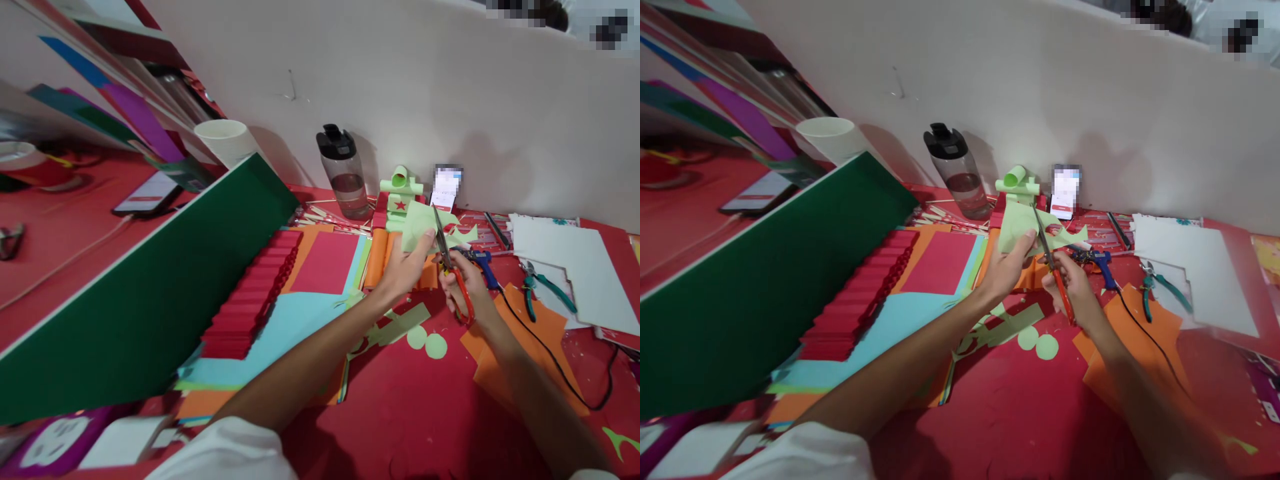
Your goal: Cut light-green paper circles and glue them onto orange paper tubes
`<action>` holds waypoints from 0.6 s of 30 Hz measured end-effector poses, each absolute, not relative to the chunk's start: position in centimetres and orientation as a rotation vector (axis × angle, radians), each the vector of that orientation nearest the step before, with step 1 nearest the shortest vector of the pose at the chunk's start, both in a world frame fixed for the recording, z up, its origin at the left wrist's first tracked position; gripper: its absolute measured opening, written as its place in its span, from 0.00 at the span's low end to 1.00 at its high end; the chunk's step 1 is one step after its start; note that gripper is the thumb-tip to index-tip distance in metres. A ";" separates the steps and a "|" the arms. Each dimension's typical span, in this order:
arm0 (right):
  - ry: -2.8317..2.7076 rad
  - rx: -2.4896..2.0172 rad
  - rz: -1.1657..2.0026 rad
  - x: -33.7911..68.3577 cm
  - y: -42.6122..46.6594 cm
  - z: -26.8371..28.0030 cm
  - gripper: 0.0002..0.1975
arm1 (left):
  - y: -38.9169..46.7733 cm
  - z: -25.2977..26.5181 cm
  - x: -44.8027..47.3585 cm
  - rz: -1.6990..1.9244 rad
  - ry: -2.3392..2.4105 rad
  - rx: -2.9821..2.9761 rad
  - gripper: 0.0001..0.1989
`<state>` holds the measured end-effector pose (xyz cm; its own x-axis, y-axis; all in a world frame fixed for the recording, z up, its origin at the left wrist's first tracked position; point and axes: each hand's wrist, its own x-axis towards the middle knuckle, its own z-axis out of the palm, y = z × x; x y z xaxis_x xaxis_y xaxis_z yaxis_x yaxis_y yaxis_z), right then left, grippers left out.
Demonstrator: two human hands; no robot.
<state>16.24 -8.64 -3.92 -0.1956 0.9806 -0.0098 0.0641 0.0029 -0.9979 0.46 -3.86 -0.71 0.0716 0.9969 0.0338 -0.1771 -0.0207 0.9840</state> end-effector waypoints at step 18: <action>-1.467 -1.221 1.372 17.6 -8.4 -2.2 0.31 | -2.5 -0.7 -0.4 1.087 0.901 1.212 0.22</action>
